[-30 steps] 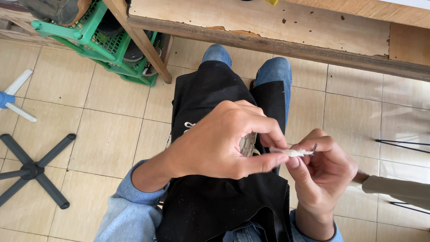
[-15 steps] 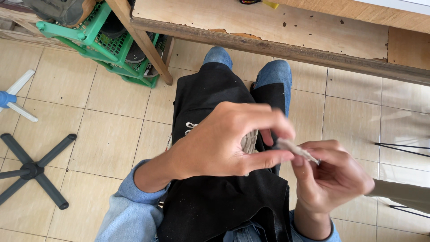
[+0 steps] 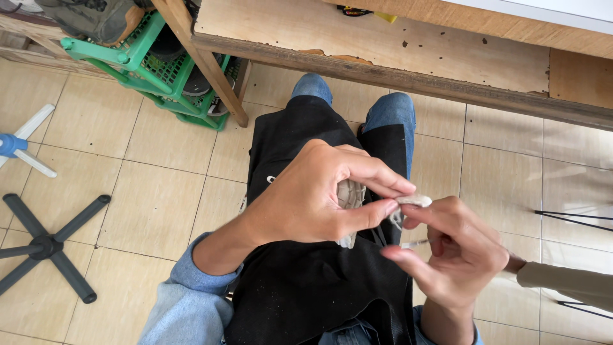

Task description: The person holds a white sneaker on their lap and uses a small white cloth to wipe the sole and sides of the shoe. They rotate the shoe to clean different areas of the sole and upper, continuing the wiping motion throughout the video.

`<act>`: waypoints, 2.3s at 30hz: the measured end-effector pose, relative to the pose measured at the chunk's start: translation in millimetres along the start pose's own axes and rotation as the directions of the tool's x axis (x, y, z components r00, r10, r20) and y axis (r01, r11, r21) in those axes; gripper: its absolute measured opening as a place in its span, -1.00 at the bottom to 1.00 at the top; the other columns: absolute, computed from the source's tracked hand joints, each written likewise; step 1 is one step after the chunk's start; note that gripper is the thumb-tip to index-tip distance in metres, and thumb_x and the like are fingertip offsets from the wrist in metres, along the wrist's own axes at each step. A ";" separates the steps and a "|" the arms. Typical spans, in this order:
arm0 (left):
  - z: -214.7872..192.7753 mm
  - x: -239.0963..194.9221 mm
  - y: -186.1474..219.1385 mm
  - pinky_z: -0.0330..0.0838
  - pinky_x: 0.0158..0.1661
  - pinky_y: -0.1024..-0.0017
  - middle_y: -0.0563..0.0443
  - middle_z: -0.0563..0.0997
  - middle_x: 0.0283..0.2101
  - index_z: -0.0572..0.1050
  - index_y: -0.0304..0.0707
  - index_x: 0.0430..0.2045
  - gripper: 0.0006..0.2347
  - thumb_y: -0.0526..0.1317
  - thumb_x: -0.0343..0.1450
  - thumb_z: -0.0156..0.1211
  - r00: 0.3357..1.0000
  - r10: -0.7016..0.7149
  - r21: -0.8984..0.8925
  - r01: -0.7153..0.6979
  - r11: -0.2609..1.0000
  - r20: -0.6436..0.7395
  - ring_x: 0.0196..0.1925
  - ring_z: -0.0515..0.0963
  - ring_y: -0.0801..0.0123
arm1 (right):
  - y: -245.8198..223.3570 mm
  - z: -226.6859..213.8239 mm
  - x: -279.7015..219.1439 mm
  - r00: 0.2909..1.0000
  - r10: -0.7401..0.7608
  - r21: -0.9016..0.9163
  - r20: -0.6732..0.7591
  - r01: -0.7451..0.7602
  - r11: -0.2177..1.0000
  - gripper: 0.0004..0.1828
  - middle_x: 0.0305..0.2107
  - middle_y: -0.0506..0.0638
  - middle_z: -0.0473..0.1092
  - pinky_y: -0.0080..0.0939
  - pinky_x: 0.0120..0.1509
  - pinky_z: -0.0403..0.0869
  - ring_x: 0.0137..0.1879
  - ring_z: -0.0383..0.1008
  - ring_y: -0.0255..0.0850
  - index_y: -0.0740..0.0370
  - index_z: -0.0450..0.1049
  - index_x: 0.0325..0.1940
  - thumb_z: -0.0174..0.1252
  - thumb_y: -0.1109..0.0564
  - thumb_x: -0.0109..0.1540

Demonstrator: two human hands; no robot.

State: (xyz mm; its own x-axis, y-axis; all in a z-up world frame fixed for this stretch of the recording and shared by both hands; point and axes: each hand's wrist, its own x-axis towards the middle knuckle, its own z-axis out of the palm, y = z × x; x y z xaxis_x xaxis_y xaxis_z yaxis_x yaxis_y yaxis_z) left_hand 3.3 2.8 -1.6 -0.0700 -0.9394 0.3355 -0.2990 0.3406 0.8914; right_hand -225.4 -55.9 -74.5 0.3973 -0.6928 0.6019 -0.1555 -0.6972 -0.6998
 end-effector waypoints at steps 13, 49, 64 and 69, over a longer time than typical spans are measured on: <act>0.2 -2.2 -4.7 0.66 0.01 0.53 0.11 0.85 -0.05 0.72 -0.13 -0.03 -0.83 -0.21 0.55 0.29 1.000 -0.024 0.009 0.024 1.000 0.001 0.03 0.82 0.43 | 19.7 12.1 -9.5 0.924 -0.295 -0.363 -0.243 0.195 0.911 -0.82 -0.42 0.16 0.59 -0.25 -0.37 0.20 -0.45 0.49 -0.22 0.35 0.72 -0.13 0.43 0.15 0.42; -1.0 -9.2 -28.9 -0.03 0.52 -0.67 -0.29 0.49 0.39 0.48 -0.25 0.01 -0.48 -0.08 0.27 0.64 0.879 0.057 0.049 -0.092 0.995 0.473 0.73 0.20 -0.26 | -22.7 -22.3 22.3 0.829 -0.409 -0.098 0.381 0.476 0.874 -0.80 -0.33 -0.08 0.64 -0.20 -0.46 0.24 -0.59 0.26 -0.27 0.17 0.72 -0.07 0.44 0.38 0.29; 12.8 -10.6 -23.2 0.37 0.33 -0.31 -0.01 0.43 -0.21 0.42 -0.23 -0.39 -0.62 -0.08 0.15 0.52 0.902 0.044 0.209 -0.146 0.967 0.428 -0.03 0.49 0.09 | -60.3 -29.0 4.2 0.781 -0.299 -0.387 0.548 0.554 0.737 -0.54 -0.26 -0.07 0.68 -0.19 -0.49 0.27 -0.62 0.28 -0.25 0.30 0.71 0.07 0.05 0.51 0.23; 14.1 -8.7 -27.6 0.38 0.31 -0.20 -0.05 0.42 -0.20 0.42 -0.27 -0.39 -0.61 -0.07 0.18 0.53 0.893 0.094 0.216 -0.207 0.954 0.441 -0.03 0.46 0.06 | -54.6 -37.1 7.9 0.787 -0.163 -0.435 0.595 0.486 0.757 -0.54 -0.27 -0.03 0.68 -0.17 -0.48 0.31 -0.58 0.40 -0.23 0.29 0.73 0.09 0.10 0.50 0.22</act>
State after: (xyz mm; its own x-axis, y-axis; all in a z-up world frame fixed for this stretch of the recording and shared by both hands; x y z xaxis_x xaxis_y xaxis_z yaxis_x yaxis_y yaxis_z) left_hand -1.2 1.0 -33.4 -0.5100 -0.8235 0.2486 -0.4762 0.5110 0.7156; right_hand -247.3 -30.2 -17.3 0.8764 -0.3216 0.3585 -0.3183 -0.9454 -0.0698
